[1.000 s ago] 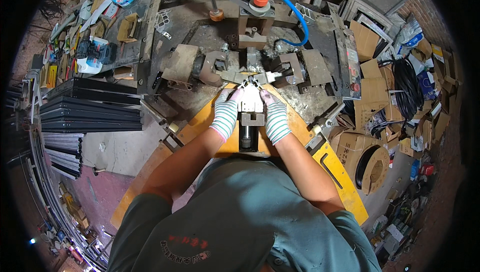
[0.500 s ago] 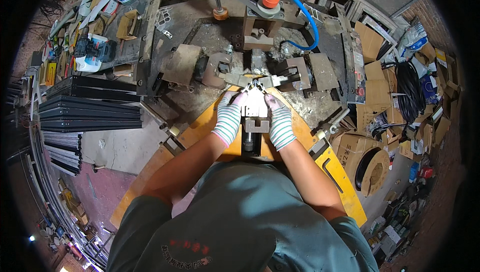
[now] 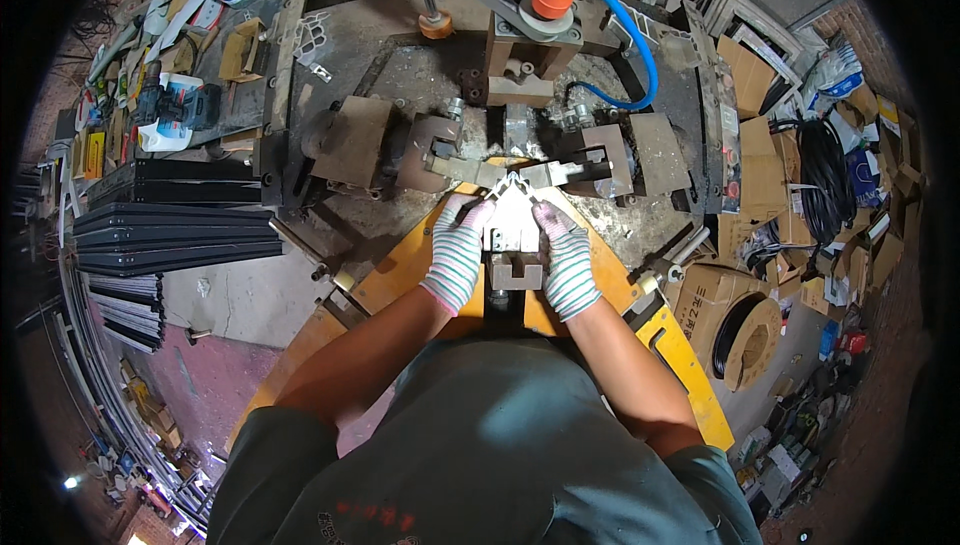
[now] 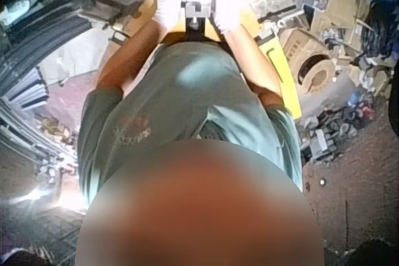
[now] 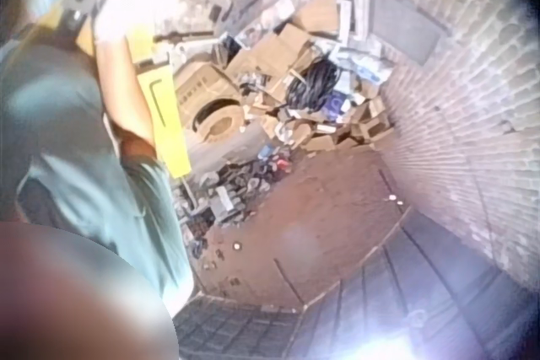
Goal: The person operates a manual metal press in a workshop, repeatedly placing small metal pieces into the press, actuating the lever, and removing the formed parts. The person handles the metal pieces one at a time and cycles the press multiple times.
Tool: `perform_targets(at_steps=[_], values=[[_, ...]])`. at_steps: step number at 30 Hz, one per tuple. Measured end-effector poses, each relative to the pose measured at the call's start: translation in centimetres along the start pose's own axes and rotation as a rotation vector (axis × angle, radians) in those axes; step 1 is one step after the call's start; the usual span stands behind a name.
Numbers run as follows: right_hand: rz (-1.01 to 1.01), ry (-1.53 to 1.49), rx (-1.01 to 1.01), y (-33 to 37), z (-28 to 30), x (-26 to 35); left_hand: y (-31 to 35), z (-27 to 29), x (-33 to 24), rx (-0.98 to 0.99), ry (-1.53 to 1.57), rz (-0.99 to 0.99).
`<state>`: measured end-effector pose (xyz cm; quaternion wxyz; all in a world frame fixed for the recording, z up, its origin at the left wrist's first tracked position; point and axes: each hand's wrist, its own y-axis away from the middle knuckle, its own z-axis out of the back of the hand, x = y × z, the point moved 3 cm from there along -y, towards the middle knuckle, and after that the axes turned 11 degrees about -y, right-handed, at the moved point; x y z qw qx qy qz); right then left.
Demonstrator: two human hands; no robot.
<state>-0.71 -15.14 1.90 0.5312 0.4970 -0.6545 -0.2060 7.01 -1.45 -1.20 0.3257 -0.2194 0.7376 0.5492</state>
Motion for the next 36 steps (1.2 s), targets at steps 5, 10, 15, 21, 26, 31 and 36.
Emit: perform_targets(at_steps=[5, 10, 15, 21, 26, 31, 36], values=[[-0.04, -0.023, 0.044, -1.2, 0.8, -0.6, 0.6, -0.3, -0.5, -0.002, 0.016, -0.022], [-0.057, -0.052, 0.096, -2.4, 2.2, -1.4, 0.8, 0.0, -0.7, 0.009, -0.034, 0.012], [-0.049, -0.059, 0.116, -2.4, 1.8, -1.5, 0.9, -0.1, -0.5, 0.001, 0.017, -0.024], [-0.009, 0.042, 0.095, -0.6, 0.7, -0.7, 1.2, -0.8, -1.3, -0.039, -0.064, -0.075], [-0.05, -0.091, 0.133, -0.1, 0.0, -0.2, 2.1, -1.1, -2.3, -0.025, -0.04, -0.042], [-0.09, -0.053, 0.107, -0.2, 0.5, -0.3, 1.9, -1.2, -2.0, -0.019, 0.02, -0.038], [-0.082, -0.108, 0.137, -0.5, 0.3, -0.5, 1.2, -0.9, -0.7, -0.027, 0.041, -0.049]])
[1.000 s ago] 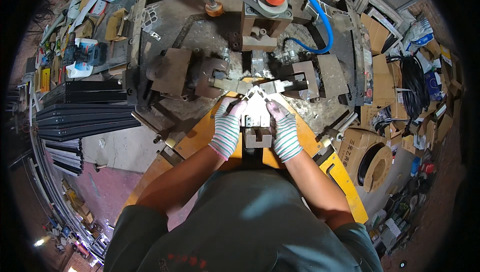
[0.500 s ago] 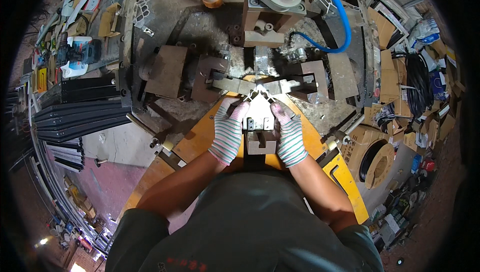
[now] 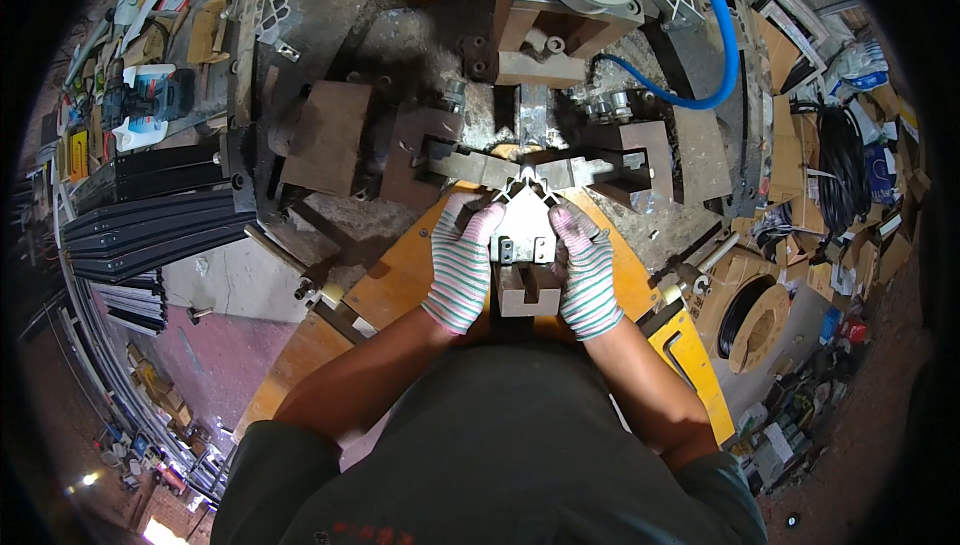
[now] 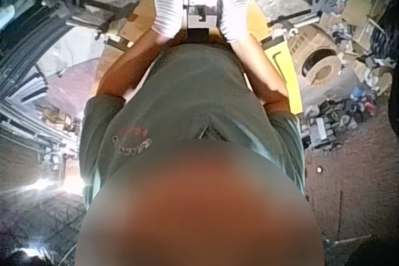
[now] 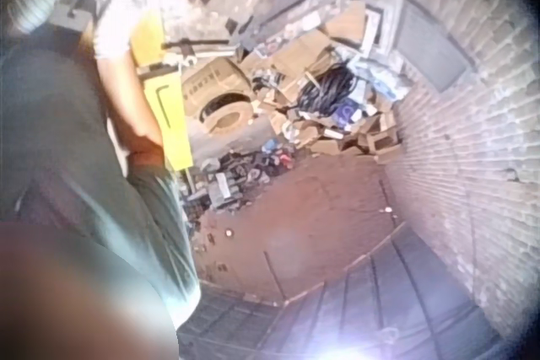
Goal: The person operates a manual metal press in a workshop, repeatedly placing small metal pieces into the press, actuating the lever, and removing the formed parts. The person handles the metal pieces one at a time and cycles the press multiple times.
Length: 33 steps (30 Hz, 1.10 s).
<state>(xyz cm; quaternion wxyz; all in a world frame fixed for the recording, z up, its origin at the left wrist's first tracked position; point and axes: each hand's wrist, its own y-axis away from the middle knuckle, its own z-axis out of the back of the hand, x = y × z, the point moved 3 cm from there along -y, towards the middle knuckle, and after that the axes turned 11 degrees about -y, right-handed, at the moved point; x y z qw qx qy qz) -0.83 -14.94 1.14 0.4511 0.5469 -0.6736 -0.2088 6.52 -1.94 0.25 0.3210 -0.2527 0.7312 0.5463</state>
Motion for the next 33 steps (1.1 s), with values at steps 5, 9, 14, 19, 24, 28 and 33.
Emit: perform_targets(at_steps=[5, 9, 14, 19, 24, 28, 33], values=[[0.024, 0.076, -0.079, 0.7, -0.4, 0.4, -0.1, 0.2, 0.2, -0.016, -0.039, 0.021], [0.031, 0.091, -0.078, 0.8, -0.3, 0.3, 0.4, 0.2, -0.4, -0.045, -0.056, 0.021], [0.021, 0.008, 0.016, 0.0, 0.4, -0.3, 0.2, -0.2, -0.8, -0.03, 0.022, 0.011], [0.031, -0.014, 0.026, -0.4, 0.9, -0.6, 0.5, -0.3, -1.1, -0.033, -0.001, -0.008], [0.045, 0.013, 0.007, -0.3, 0.8, -0.6, 0.6, -0.3, -1.1, -0.06, 0.0, 0.024], [0.027, 0.004, 0.019, -0.4, 0.5, -0.5, 0.2, -0.2, -0.6, -0.011, 0.095, -0.024], [0.035, 0.095, -0.035, 0.0, 0.5, -0.1, -0.8, 0.6, 0.6, -0.004, 0.062, -0.034]])
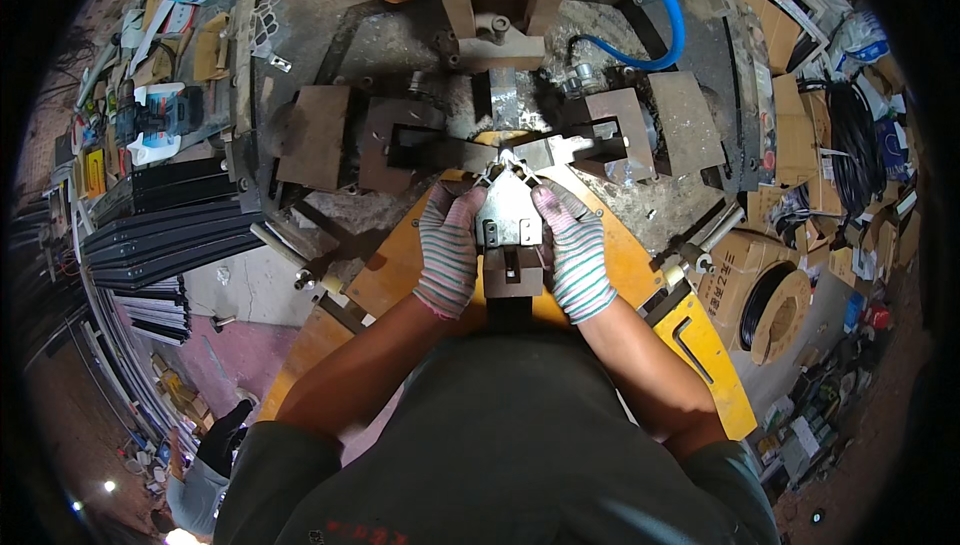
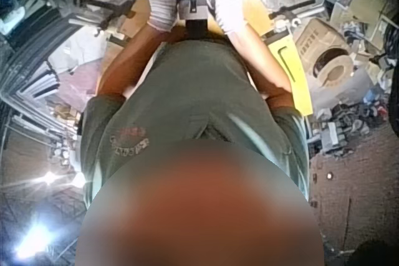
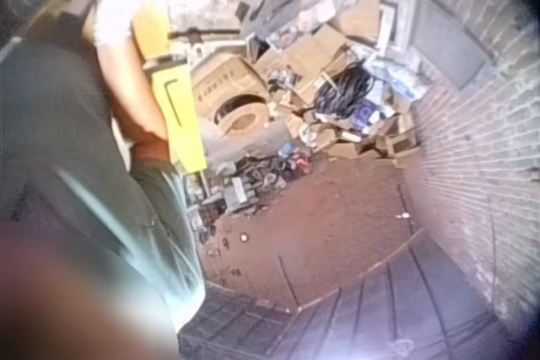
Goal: The person operates a manual metal press in a workshop, repeatedly placing small metal pieces into the press, actuating the lever, and removing the formed parts. The person handles the metal pieces one at a time and cycles the press multiple times.
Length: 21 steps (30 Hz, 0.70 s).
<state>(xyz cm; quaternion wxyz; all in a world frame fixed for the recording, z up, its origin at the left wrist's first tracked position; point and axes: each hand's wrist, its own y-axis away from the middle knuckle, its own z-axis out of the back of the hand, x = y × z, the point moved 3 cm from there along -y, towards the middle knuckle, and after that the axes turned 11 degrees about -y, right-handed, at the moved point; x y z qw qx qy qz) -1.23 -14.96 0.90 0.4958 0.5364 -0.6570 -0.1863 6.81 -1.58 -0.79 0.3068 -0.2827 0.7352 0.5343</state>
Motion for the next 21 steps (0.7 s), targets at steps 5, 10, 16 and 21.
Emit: perform_targets(at_steps=[5, 10, 16, 21], values=[[-0.006, -0.028, 0.01, 0.1, -0.2, 0.1, -0.2, 0.1, 0.6, -0.027, -0.01, -0.027], [-0.021, 0.095, -0.008, -0.3, 0.4, 0.1, -0.4, -0.2, 0.4, -0.015, -0.003, -0.052], [0.125, -0.044, 0.029, 0.2, -1.1, 0.0, -1.1, 0.3, 1.4, -0.038, -0.055, 0.05], [0.018, 0.168, -0.08, 0.9, -0.8, 1.0, -1.7, 0.2, 1.4, -0.015, -0.026, 0.126]])
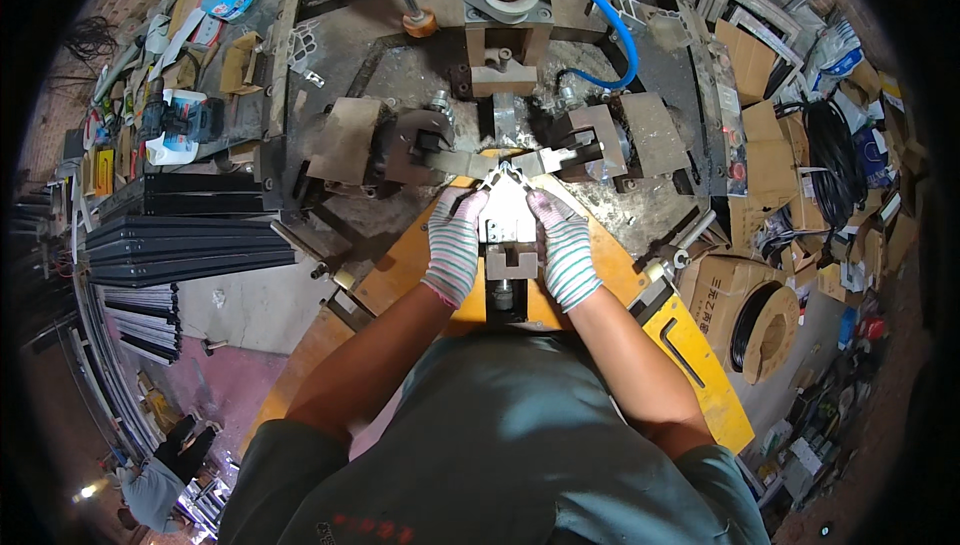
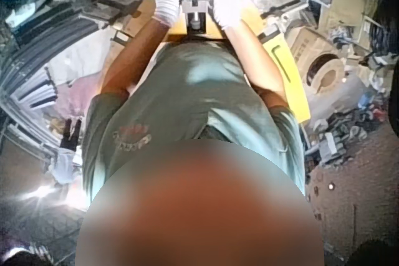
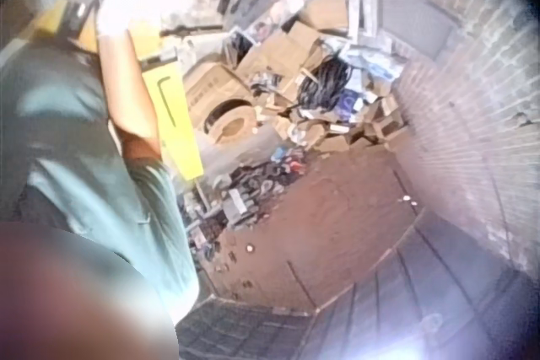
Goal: The person operates a manual metal press in a workshop, repeatedly placing small metal pieces into the press, actuating the lever, and removing the formed parts. The person handles the metal pieces one at a time and cycles the press multiple times.
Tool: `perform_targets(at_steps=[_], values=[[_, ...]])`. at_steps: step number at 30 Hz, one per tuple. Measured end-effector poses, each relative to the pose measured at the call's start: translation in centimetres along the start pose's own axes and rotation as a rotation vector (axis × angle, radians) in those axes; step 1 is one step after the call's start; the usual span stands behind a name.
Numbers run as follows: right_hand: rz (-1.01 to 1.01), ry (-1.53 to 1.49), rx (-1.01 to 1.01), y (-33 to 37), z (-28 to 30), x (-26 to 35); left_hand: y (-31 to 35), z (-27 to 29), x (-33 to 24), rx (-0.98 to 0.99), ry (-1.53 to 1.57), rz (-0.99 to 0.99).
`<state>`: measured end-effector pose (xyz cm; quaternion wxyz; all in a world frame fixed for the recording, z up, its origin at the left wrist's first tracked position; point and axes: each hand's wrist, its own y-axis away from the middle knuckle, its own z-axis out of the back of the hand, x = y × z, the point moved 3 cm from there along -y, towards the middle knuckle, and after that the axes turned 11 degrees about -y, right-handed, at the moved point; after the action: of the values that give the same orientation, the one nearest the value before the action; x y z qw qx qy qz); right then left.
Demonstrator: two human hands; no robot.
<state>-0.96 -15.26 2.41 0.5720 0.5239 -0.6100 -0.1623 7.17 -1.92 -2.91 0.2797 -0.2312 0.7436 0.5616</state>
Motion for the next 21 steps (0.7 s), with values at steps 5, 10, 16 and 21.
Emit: perform_targets(at_steps=[5, 10, 16, 21], values=[[0.023, -0.048, 0.06, -0.7, 0.1, -0.7, 1.7, -0.6, -1.6, 0.003, -0.036, -0.103], [0.007, -0.14, 0.092, -2.1, 0.6, -1.6, 1.4, -0.7, -1.8, -0.01, -0.042, -0.121], [-0.037, -0.151, 0.178, -2.9, 1.1, -1.9, 0.7, -0.9, -1.4, -0.04, -0.021, -0.164], [-0.043, -0.149, 0.17, -3.3, 1.4, -2.1, 1.1, -0.9, -2.0, -0.018, -0.047, -0.13]])
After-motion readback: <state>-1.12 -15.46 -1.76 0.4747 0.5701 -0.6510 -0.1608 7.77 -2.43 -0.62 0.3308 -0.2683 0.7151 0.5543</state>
